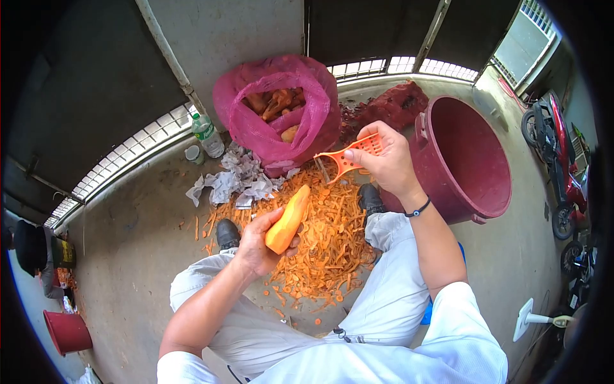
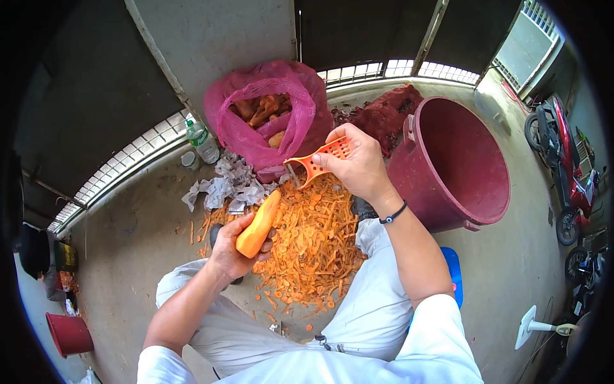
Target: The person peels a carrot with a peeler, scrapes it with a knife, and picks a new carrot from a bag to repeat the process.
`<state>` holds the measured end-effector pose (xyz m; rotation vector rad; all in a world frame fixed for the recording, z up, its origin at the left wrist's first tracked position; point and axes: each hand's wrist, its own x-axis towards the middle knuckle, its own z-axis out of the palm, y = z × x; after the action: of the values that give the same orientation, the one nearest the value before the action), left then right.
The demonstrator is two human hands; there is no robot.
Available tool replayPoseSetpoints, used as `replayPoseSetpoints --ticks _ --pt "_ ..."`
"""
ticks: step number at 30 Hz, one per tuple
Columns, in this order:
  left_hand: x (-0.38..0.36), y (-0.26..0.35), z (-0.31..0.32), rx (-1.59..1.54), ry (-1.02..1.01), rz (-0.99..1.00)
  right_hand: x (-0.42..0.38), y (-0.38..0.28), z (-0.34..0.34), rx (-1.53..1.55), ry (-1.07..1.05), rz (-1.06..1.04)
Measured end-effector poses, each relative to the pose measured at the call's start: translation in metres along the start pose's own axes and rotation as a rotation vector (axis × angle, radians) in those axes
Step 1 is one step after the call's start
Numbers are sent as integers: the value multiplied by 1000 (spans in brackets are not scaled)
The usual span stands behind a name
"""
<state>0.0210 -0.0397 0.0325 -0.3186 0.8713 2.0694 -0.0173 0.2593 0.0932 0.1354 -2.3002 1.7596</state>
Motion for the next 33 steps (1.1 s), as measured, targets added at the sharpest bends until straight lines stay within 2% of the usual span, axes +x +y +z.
replayPoseSetpoints --ticks 2,4,6,8,12,14,16,18,21,23,26,31,33 --pt "1 -1 3 -38 13 -22 -3 -4 3 120 -39 14" --pt "1 0 4 3 -7 -7 -5 -7 7 229 -165 66" --pt "0 2 6 52 -31 6 -6 -10 11 193 -167 73" --pt "-2 2 10 191 -55 80 -5 -11 11 340 -129 70" --pt "-1 1 16 89 54 69 -4 -17 3 417 -114 62" --pt "4 2 13 -53 123 51 -8 -16 6 349 -145 22" --pt "7 4 9 -85 141 60 -15 -20 13 96 -280 -10" --pt "10 3 7 -86 213 82 -22 -24 27 78 -340 -28" --pt "11 0 7 -65 219 105 -30 -27 42 -10 -362 -76" --pt "7 -2 14 -53 225 88 -32 -27 49 -67 -369 -308" --pt "2 -4 20 -12 228 74 -34 -31 53 -73 -385 -358" --pt "-3 -7 19 36 201 71 -31 -33 52 -86 -406 -321" --pt "-4 -9 16 52 126 97 -28 -31 48 -103 -407 -315"
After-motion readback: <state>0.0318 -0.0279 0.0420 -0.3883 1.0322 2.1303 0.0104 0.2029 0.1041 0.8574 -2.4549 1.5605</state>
